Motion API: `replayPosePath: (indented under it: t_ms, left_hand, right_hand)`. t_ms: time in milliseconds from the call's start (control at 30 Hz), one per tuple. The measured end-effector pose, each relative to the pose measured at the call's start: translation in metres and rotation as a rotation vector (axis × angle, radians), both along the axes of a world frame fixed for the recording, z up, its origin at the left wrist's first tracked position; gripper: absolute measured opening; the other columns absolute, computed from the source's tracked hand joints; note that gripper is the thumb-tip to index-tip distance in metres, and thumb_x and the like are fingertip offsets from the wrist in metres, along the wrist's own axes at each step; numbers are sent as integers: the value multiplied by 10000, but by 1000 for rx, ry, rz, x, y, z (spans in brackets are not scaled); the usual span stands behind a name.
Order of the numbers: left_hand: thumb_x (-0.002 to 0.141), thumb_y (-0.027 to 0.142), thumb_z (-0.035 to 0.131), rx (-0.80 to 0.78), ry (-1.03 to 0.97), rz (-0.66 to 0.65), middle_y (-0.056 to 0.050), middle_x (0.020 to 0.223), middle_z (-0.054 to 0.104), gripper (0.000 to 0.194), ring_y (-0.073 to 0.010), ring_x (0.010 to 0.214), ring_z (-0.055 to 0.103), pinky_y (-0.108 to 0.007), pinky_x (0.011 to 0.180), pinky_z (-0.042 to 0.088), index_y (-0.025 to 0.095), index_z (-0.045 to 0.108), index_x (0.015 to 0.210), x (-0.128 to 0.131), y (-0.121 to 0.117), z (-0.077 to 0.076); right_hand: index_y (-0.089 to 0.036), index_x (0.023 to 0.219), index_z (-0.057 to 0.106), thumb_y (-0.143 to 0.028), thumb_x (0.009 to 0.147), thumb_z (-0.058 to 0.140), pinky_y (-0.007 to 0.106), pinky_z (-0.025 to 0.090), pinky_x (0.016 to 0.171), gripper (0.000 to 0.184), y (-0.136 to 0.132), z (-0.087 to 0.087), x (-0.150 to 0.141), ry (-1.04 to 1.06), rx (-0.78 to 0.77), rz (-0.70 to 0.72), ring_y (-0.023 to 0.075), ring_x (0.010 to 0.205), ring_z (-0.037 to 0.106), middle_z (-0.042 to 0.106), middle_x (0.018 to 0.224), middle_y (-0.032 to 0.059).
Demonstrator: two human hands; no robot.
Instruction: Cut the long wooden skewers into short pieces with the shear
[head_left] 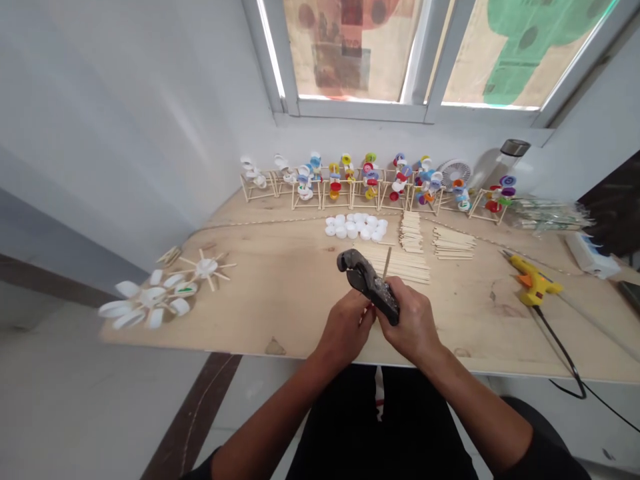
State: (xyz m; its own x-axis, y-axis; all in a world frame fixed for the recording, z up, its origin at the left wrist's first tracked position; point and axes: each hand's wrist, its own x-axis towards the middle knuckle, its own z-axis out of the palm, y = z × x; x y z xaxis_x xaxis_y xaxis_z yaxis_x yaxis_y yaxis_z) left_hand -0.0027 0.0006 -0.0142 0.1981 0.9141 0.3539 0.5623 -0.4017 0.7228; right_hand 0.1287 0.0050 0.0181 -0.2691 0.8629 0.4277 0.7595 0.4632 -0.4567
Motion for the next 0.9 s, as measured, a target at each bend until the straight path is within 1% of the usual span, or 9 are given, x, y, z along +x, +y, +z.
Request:
replayPosePath:
  t_ms: [100,200,300,400,467,533,700,767,900]
  left_hand:
    - [780,106,413,-4,-15,-34,-43,793,602,169,-185,765,569,-293,690,446,204,542,732,1,0,1]
    - [823,158,407,-19,7,-79,-34,748,583,174,-163,706,551,-276,663,431,193,535,709,1,0,3]
    - [846,220,413,-14,22,-36,-24,728,567,189,-150,696,537,-263,658,418,189,527,698,-1,-1,5]
    - [854,246,416,-3,27,2,-25,748,576,186,-146,721,548,-254,667,418,190,544,732,-2,-3,5]
    - [854,248,422,2,33,9,-29,767,592,179,-146,738,561,-251,673,422,188,559,756,-3,-5,3]
    - [852,251,431,16,38,22,-34,780,606,175,-147,745,572,-251,676,427,184,567,763,-2,-6,0]
    - [851,267,436,28,92,45,-34,778,618,186,-144,726,586,-247,658,434,179,557,740,0,-5,-2]
    - [856,273,429,23,127,39,-32,764,615,205,-145,721,585,-248,653,432,180,536,708,0,-5,-2]
    - [861,268,419,11,165,8,-33,765,609,207,-141,720,581,-246,651,425,178,519,703,1,-3,1]
  right_hand:
    - [-191,860,516,-180,732,484,240,411,568,133,-1,0,0,51,-40,2,181,605,562,587,659,18]
    - [-194,895,522,-190,745,501,229,420,578,152,-3,2,4,144,-90,2,160,597,551,579,674,3]
    - [-192,939,530,-211,763,513,222,421,582,179,-10,6,11,243,-124,-15,140,587,534,569,695,-6]
    - [-193,977,533,-244,795,499,206,410,539,192,-23,12,21,331,-180,-51,114,531,492,534,658,-28]
    - [-191,978,531,-261,803,500,199,391,497,191,-34,14,29,372,-210,-97,101,487,452,507,624,-42]
    - [-188,976,533,-279,810,501,204,391,490,192,-44,15,36,413,-238,-147,102,491,453,516,636,-34]
    - [-198,876,547,-316,821,497,223,428,529,139,-68,10,54,477,-352,-183,121,546,512,570,698,-10]
    - [-203,803,543,-332,817,500,239,449,584,137,-76,6,59,490,-401,-188,137,613,549,603,788,12]
    - [-208,762,530,-370,821,491,252,461,646,177,-91,-5,66,543,-539,-200,170,735,585,618,920,37]
